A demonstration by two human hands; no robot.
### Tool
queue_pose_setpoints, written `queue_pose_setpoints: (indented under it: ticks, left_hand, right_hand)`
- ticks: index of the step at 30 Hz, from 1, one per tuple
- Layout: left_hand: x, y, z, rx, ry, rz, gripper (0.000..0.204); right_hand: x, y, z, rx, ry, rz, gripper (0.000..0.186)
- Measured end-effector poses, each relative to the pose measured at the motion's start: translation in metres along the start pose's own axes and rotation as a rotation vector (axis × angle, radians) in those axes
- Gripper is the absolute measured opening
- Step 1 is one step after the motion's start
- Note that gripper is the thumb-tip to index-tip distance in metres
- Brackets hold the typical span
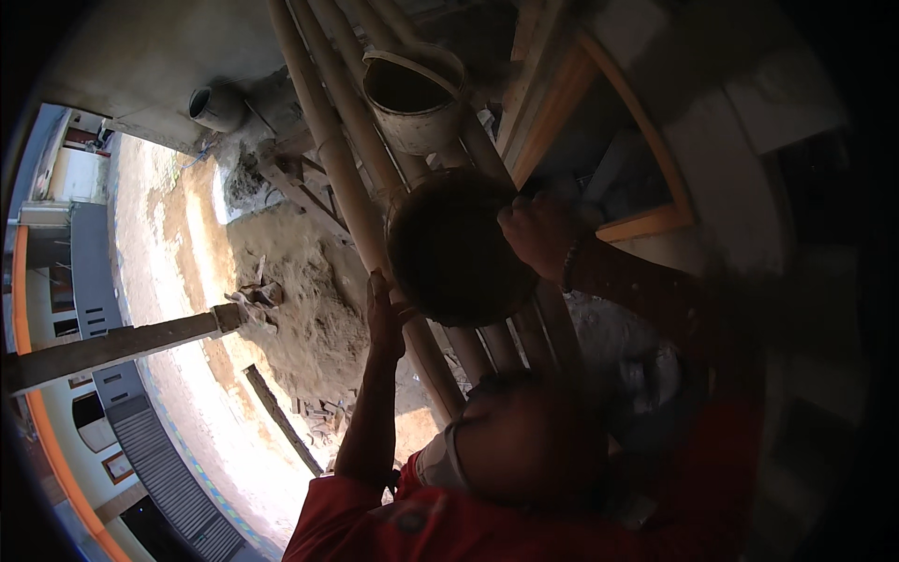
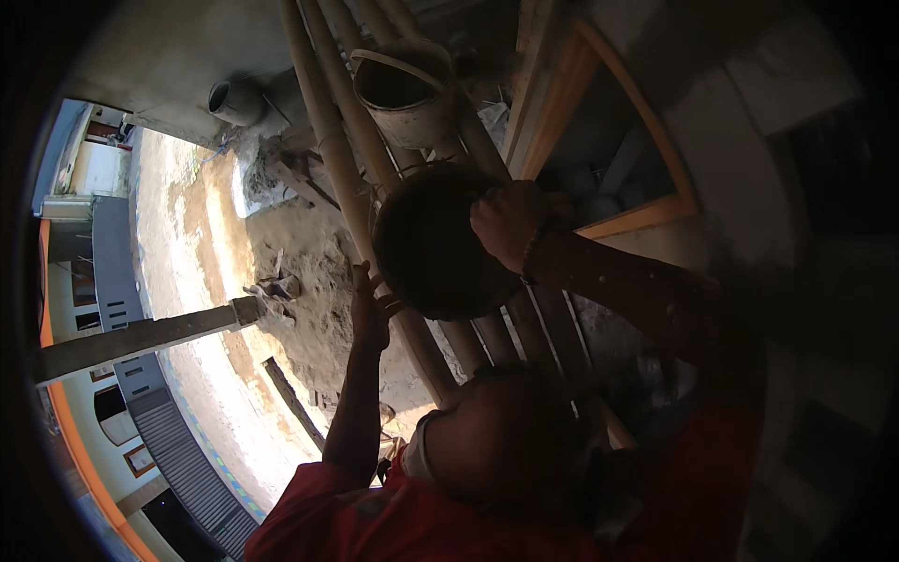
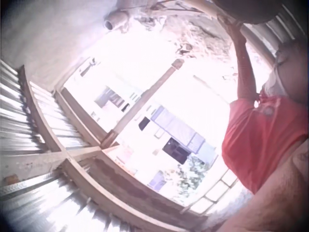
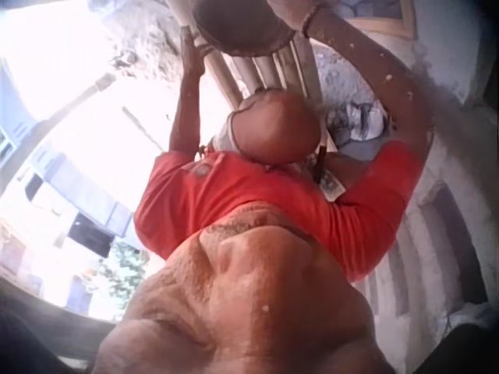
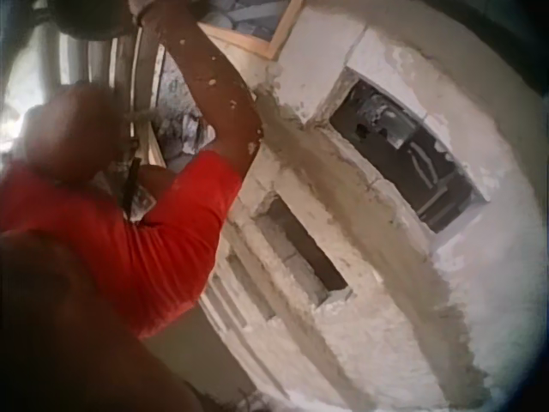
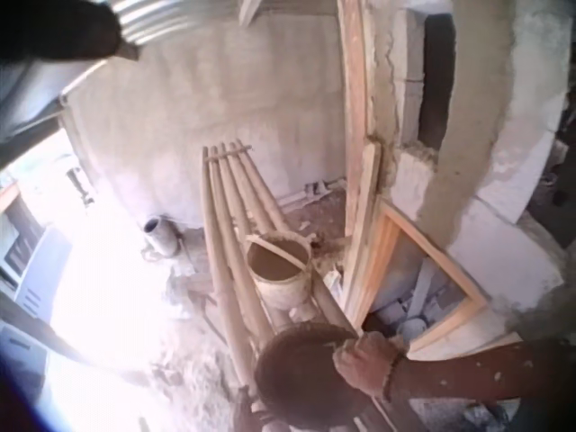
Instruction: The person applies wet cement from a bucket onto a wall using a trowel while sitting on a bamboo scaffold.
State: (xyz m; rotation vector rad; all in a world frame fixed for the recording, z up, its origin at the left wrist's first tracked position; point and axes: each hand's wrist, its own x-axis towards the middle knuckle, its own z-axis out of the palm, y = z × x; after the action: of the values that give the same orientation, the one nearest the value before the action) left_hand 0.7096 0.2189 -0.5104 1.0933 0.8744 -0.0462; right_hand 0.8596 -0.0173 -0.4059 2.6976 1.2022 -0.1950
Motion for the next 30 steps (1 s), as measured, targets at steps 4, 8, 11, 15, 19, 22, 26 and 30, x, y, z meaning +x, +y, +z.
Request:
queue_pose_setpoints:
  ticks: [4,8,11,15,19,22,26,30]
  left_hand:
    - [-0.022,0.001,0.026,0.037,-0.323,0.232,0.051]
    - [0.005,-0.003,0.013,-0.031,-0.376,-0.025,0.046]
    - [0.010,-0.011,0.002,0.008,-0.377,-0.036,0.044]
    - [0.016,-0.017,0.010,-0.057,-0.362,0.015,0.042]
    - [0.011,-0.012,0.013,-0.057,-0.422,-0.092,0.040]
    - [0.023,-0.018,0.009,-0.035,-0.458,-0.233,0.038]
    - [0.055,-0.049,-0.034,0.005,-0.471,-0.165,0.032]
    - [0.051,-0.048,-0.014,0.143,-0.457,0.018,0.029]
  right_hand:
    - [0.039,-0.019,0.004,-0.147,-0.228,-0.064,0.015]
    - [0.047,-0.040,0.026,-0.182,-0.300,-0.085,0.017]
    - [0.044,-0.048,0.023,-0.172,-0.410,-0.170,0.023]
    - [0.050,-0.044,0.010,0.013,-0.719,-0.251,0.033]
    - [0.042,-0.047,0.056,0.229,-0.691,-0.205,0.030]
    - [0.026,-0.033,0.090,0.525,-0.514,-0.139,0.025]
    - [-0.021,-0.029,0.027,0.492,-0.218,0.062,0.021]
    - [-0.056,-0.018,0.046,0.400,0.010,0.161,0.022]
